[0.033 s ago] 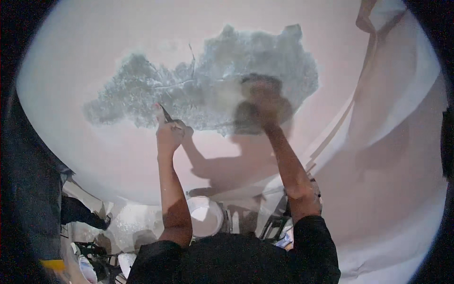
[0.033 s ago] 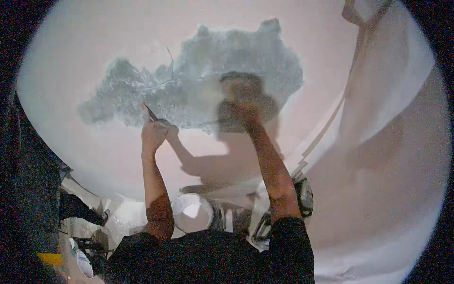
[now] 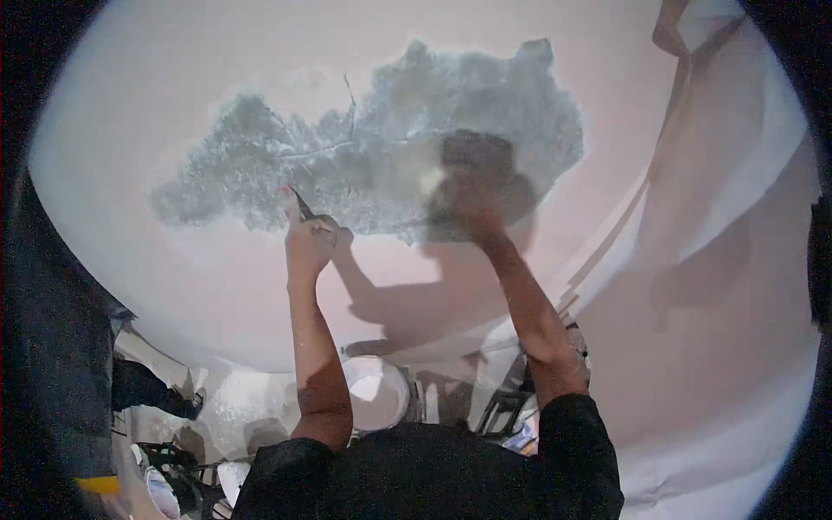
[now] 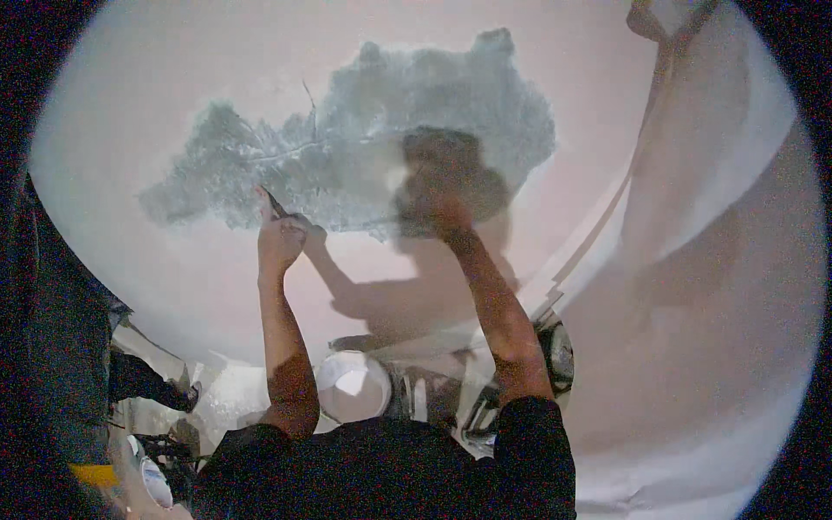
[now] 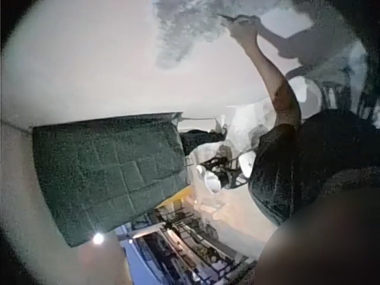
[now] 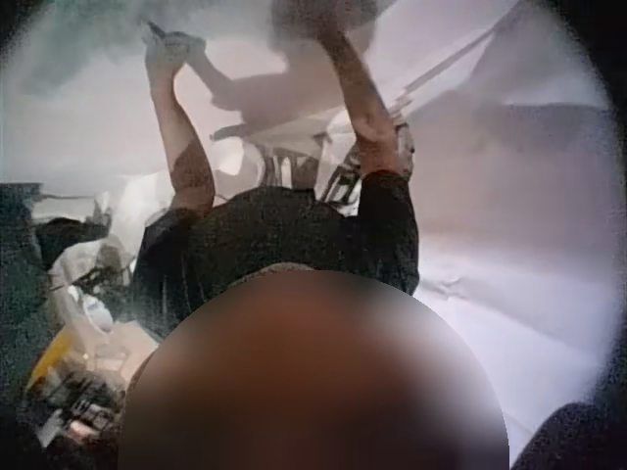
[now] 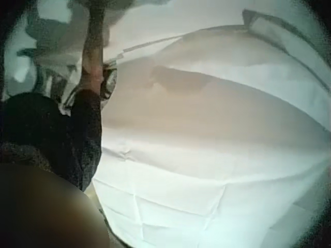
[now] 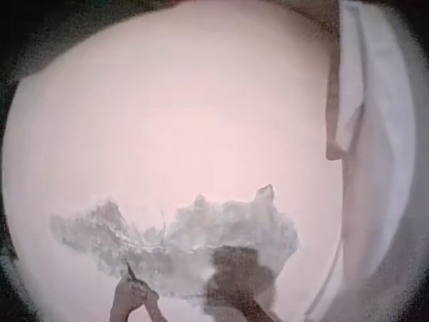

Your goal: The person is patching a damaged area on the ceiling using a putty knife and joint compound.

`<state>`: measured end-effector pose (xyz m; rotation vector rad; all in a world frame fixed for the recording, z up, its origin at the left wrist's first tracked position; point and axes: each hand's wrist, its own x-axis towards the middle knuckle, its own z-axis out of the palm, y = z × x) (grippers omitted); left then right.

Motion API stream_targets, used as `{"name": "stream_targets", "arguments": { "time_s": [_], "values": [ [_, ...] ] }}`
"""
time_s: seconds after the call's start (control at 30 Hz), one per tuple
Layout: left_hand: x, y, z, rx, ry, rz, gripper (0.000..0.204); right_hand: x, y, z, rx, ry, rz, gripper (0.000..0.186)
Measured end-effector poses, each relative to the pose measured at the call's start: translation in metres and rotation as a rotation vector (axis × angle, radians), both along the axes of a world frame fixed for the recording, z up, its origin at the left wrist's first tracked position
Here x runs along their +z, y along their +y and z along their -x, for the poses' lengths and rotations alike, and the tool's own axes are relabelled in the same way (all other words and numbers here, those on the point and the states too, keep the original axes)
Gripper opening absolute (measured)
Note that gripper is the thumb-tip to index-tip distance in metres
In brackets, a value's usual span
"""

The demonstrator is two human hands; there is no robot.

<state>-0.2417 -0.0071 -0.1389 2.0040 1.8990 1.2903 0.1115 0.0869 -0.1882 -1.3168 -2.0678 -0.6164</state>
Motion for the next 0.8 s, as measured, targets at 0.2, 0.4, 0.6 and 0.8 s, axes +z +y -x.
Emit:
{"name": "stream_targets", "arguments": {
  "time_s": [0.2,0.4,0.6,0.8],
  "values": [
    [0.003,-0.001,-0.004,0.076,0.155,-0.148,0.011,-0.038,-0.060,-0.003,0.258,0.111,0.150,0.038],
    [-0.010,-0.017,-0.014,-0.149,-0.153,-0.309,0.013,-0.012,-0.134,0.036,0.157,0.910,0.566,0.024],
    [-0.028,-0.080,-0.100,-0.655,-0.809,0.224,0.017,-0.028,-0.177,0.067,0.505,1.518,0.690,0.035],
    [-0.058,-0.101,-0.111,-0.549,-0.696,0.214,0.015,-0.001,-0.220,0.075,0.202,1.076,0.754,0.034]
  ]
}}
